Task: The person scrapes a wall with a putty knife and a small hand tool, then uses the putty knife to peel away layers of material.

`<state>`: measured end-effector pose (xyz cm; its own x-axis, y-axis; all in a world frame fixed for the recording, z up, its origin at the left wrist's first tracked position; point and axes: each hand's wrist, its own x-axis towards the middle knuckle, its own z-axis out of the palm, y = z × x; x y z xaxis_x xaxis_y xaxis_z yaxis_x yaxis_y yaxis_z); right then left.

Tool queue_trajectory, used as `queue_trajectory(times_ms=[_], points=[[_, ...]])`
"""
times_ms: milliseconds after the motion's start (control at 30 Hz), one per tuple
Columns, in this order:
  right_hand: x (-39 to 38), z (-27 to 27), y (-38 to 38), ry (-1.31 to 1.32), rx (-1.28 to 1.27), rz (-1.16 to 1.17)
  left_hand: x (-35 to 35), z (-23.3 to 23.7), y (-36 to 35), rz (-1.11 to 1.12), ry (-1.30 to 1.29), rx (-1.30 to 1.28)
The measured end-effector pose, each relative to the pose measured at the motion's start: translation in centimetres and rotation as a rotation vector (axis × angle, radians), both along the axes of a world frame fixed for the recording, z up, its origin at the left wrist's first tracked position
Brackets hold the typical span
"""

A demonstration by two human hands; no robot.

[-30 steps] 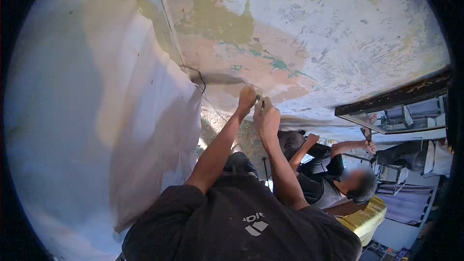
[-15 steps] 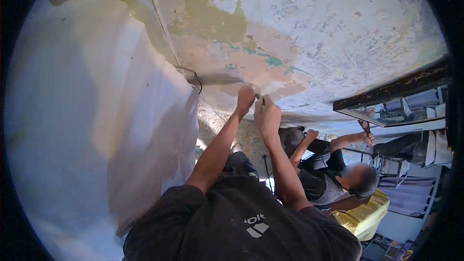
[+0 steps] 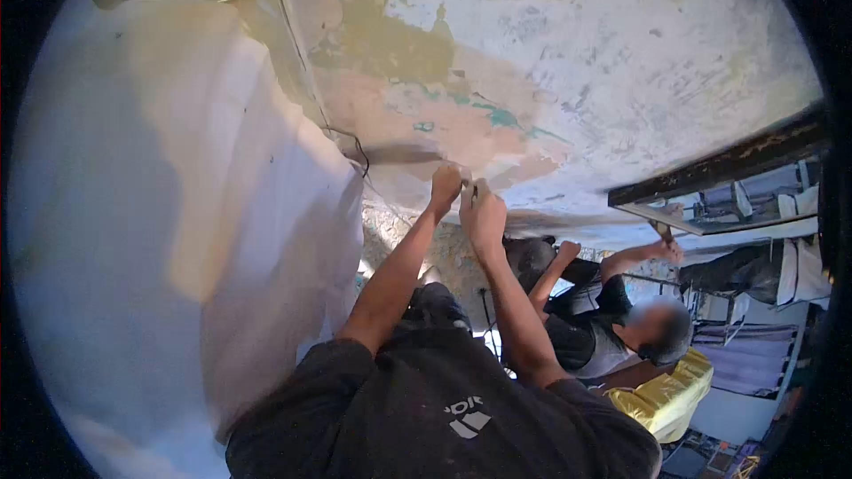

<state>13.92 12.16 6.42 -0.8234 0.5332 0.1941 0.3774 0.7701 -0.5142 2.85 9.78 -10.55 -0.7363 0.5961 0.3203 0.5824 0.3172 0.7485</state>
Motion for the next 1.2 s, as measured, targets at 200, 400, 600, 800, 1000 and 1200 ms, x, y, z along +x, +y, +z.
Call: queue_trajectory(times_ms=[200, 400, 600, 800, 1000, 1200], points=[[0.8, -0.2, -0.6, 0.204, 0.028, 0.018, -1.1, -3.1, 1.3, -0.051, -0.079, 0.03], [0.8, 0.9, -0.9, 0.204, -0.01, 0.066, 0.6, 1.4, 0.7, 0.156, -0.166, -0.014], [0.4, -0.7, 0.2, 0.138, -0.013, 0.097, -0.5, -0.5, 0.8, 0.108, -0.135, -0.163], [0.0, -1.1, 0.6, 0.144, -0.092, 0.027, -0.5, 0.0, 1.0, 0.259, -0.023, -0.227], [0.5, -0.4, -0.3, 0.23, -0.068, 0.096, -0.2, 0.8, 0.4, 0.197, -0.036, 0.015], [0.9, 0.7, -0.1, 0.177, -0.085, 0.104, 0.8, 1.7, 0.1, 0.223, -0.163, 0.089]])
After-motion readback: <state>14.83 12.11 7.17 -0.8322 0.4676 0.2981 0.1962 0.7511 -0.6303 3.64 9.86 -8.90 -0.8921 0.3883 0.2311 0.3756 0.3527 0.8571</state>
